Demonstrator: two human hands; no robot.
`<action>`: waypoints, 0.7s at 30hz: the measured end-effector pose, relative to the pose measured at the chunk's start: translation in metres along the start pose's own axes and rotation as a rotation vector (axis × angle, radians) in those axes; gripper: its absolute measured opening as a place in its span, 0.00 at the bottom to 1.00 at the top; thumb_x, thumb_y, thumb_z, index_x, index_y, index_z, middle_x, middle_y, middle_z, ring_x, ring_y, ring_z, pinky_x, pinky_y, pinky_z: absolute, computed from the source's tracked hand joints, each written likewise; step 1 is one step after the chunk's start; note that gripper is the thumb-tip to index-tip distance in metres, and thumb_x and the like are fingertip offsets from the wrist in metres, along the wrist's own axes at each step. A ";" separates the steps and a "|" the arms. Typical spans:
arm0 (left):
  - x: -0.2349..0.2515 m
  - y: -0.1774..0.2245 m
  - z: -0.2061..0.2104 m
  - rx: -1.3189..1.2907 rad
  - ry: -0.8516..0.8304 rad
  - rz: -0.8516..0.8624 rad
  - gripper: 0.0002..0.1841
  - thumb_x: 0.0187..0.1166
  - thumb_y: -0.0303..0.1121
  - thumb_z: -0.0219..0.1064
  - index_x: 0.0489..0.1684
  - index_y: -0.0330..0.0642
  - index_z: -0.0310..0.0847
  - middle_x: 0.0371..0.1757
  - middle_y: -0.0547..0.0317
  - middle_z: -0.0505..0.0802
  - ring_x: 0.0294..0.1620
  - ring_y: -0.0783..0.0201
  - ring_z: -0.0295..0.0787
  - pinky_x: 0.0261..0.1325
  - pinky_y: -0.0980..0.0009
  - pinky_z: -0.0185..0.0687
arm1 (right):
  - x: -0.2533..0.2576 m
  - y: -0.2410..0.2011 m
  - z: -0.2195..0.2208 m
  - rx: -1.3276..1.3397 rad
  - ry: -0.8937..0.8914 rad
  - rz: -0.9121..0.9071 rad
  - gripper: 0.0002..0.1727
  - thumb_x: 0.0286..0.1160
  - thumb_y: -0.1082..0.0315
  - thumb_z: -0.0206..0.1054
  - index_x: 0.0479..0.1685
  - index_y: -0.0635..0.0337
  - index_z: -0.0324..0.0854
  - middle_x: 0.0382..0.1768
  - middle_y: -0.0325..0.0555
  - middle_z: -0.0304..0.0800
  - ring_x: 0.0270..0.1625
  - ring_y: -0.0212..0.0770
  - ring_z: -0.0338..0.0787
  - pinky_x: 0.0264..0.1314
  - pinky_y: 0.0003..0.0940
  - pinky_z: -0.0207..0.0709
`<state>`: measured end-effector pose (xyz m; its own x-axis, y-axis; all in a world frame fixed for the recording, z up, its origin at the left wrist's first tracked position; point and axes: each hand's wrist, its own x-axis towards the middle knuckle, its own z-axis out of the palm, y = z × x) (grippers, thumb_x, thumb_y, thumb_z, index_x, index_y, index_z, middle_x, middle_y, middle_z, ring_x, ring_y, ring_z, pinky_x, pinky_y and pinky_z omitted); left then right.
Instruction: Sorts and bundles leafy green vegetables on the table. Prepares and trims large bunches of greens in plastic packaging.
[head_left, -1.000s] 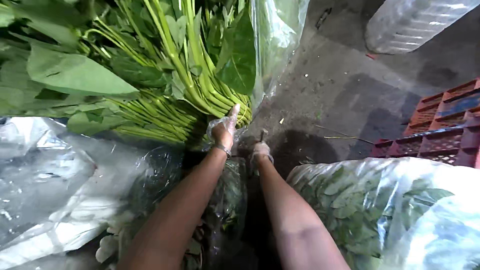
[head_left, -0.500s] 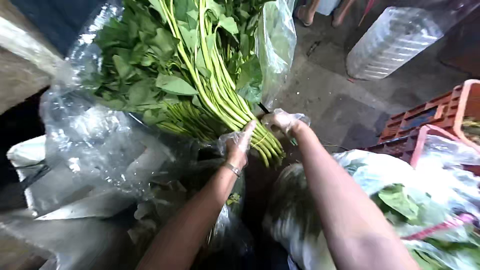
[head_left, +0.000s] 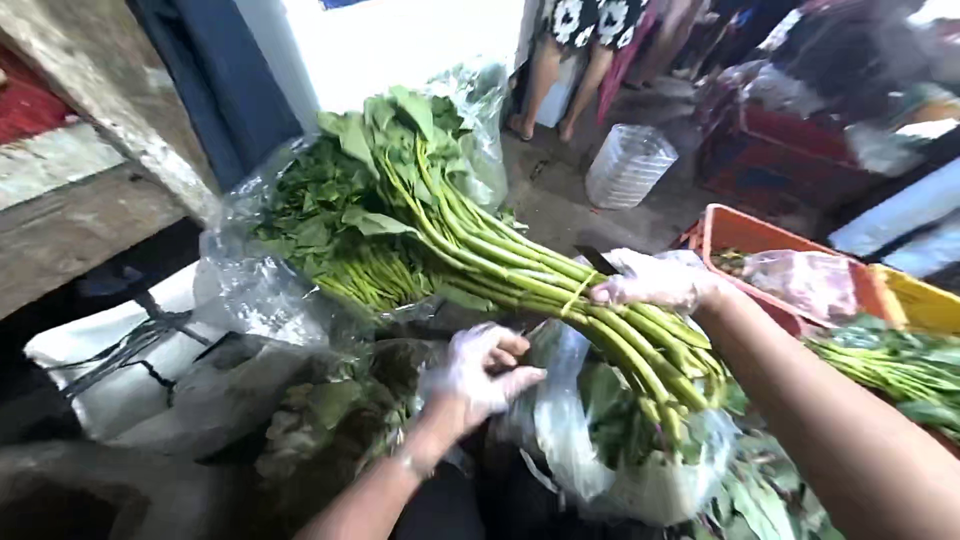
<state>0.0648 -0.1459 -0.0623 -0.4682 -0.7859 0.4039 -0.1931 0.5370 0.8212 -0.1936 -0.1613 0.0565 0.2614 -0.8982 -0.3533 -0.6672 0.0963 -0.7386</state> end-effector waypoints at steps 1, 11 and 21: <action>-0.007 0.011 0.003 0.200 0.170 0.230 0.23 0.65 0.52 0.79 0.45 0.41 0.89 0.45 0.51 0.95 0.46 0.62 0.92 0.51 0.65 0.87 | -0.024 -0.001 0.001 -0.016 0.002 0.046 0.12 0.69 0.62 0.66 0.46 0.60 0.82 0.26 0.30 0.86 0.27 0.19 0.85 0.35 0.15 0.81; -0.016 0.134 0.087 0.577 -0.992 -0.017 0.63 0.56 0.38 0.85 0.97 0.51 0.40 0.81 0.38 0.76 0.78 0.37 0.76 0.74 0.40 0.73 | -0.180 0.041 0.068 -0.165 0.026 0.249 0.21 0.83 0.62 0.67 0.67 0.68 0.83 0.58 0.56 0.90 0.59 0.42 0.88 0.70 0.44 0.76; 0.055 0.048 -0.012 0.538 -0.281 -0.068 0.57 0.62 0.58 0.76 0.95 0.55 0.44 0.78 0.27 0.74 0.77 0.34 0.75 0.73 0.34 0.72 | -0.319 0.101 0.034 0.290 1.280 0.135 0.17 0.73 0.78 0.53 0.57 0.50 0.63 0.36 0.28 0.79 0.22 0.20 0.77 0.23 0.17 0.76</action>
<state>0.0398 -0.1667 0.0045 -0.6348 -0.7524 0.1760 -0.6046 0.6254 0.4932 -0.3205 0.1501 0.0752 -0.7421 -0.6268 0.2377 -0.4216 0.1607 -0.8925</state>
